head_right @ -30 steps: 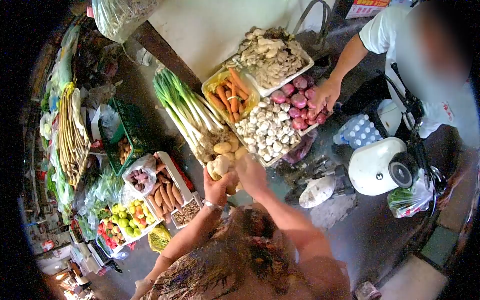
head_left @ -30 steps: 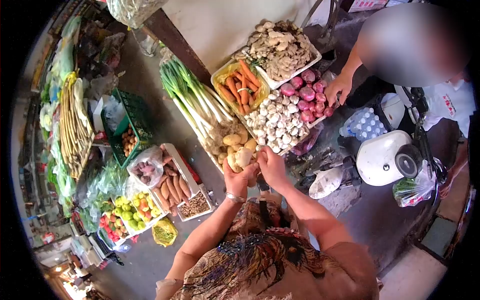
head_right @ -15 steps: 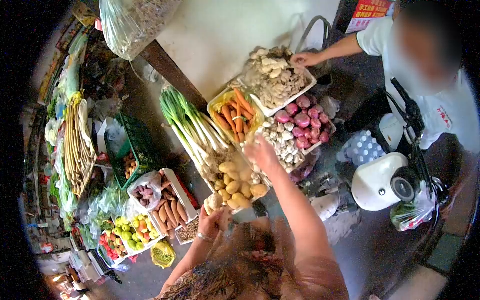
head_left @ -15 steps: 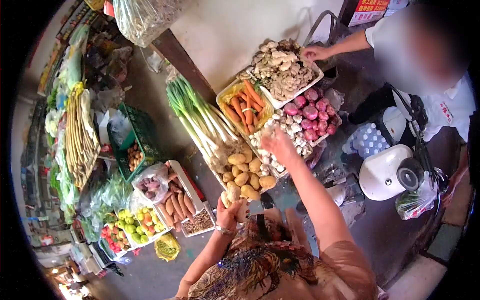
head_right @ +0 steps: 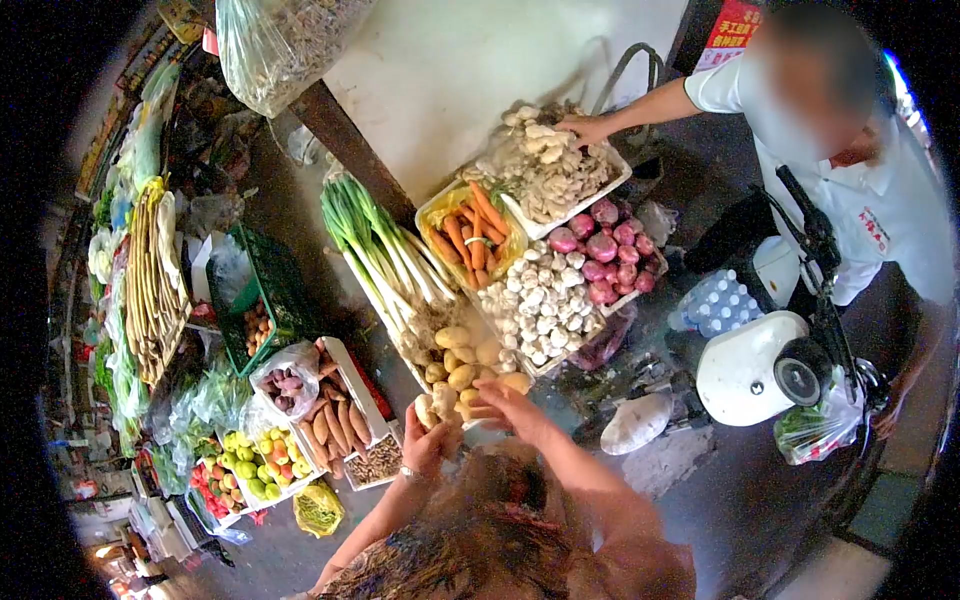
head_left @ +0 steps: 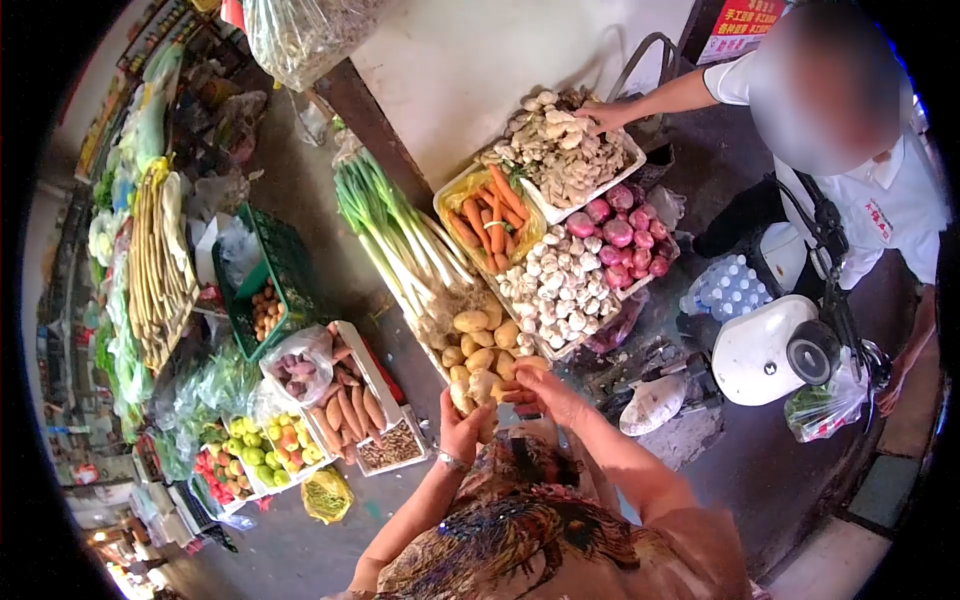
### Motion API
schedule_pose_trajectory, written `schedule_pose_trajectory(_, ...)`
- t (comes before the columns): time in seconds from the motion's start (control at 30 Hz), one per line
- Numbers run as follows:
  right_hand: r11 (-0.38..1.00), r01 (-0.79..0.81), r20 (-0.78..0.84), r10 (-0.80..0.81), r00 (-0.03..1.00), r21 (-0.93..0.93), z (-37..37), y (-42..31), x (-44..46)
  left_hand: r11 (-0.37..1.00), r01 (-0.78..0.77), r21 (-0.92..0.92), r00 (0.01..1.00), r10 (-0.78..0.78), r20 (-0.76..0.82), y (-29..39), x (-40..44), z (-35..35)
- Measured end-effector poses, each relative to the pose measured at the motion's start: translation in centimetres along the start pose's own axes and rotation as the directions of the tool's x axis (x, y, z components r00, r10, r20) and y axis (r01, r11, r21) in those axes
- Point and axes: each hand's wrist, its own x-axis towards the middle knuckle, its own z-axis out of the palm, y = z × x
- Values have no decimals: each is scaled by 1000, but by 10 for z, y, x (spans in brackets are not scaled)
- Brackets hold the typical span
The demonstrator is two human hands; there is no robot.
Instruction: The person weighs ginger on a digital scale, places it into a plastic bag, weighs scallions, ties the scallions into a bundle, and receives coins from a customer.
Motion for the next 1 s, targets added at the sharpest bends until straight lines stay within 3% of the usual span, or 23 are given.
schedule_pose_trajectory(0.07, 999, -20, 30, 20, 999, 25, 7, 9, -5, 999, -4, 49, 998, 0, 68, -9, 0, -3)
schedule_pose_trajectory(0.13, 988, 75, 54, -83, 995, 133, 12, 18, -9, 972, -54, 230, 966, -7, 257, -7, -1, -3)
schedule_pose_trajectory(0.27, 981, 129, -82, -118, 990, 147, -33, 57, 12, 944, -170, 284, 920, 49, 390, 3, -10, 3)
schedule_pose_trajectory(0.3, 930, 85, -53, -70, 996, 357, -28, 49, 2, 956, -74, 284, 908, -53, 416, 12, -14, 3)
schedule_pose_trajectory(0.33, 932, 87, -53, -73, 996, 353, -32, 51, 2, 958, 24, 286, 884, -154, 441, 18, -16, 1)
schedule_pose_trajectory(0.4, 863, 164, -71, -148, 986, 479, -40, 52, 0, 957, 28, 290, 890, -156, 428, 14, -19, -16)
schedule_pose_trajectory(0.47, 873, 190, -98, -163, 982, 450, -24, 28, -13, 946, 111, 305, 910, -220, 351, 9, -21, -36)
schedule_pose_trajectory(0.5, 888, 228, -96, -207, 974, 400, -24, 26, -11, 939, 79, 335, 927, -193, 322, 9, -25, -42)
schedule_pose_trajectory(0.57, 901, 267, -96, -249, 964, 342, -16, 27, -11, 948, 80, 307, 923, -187, 336, 7, -25, -58)
schedule_pose_trajectory(0.63, 871, 273, -129, -241, 962, 408, -3, 30, -10, 958, 79, 276, 918, -177, 353, 11, -24, -67)
schedule_pose_trajectory(0.8, 748, 335, -156, -301, 941, 573, 32, 27, -3, 911, -24, 412, 897, -163, 412, 32, -13, -76)
schedule_pose_trajectory(1.0, 729, 419, -179, -386, 905, 542, 4, 11, 8, 841, -86, 534, 881, -186, 435, 25, 22, -71)
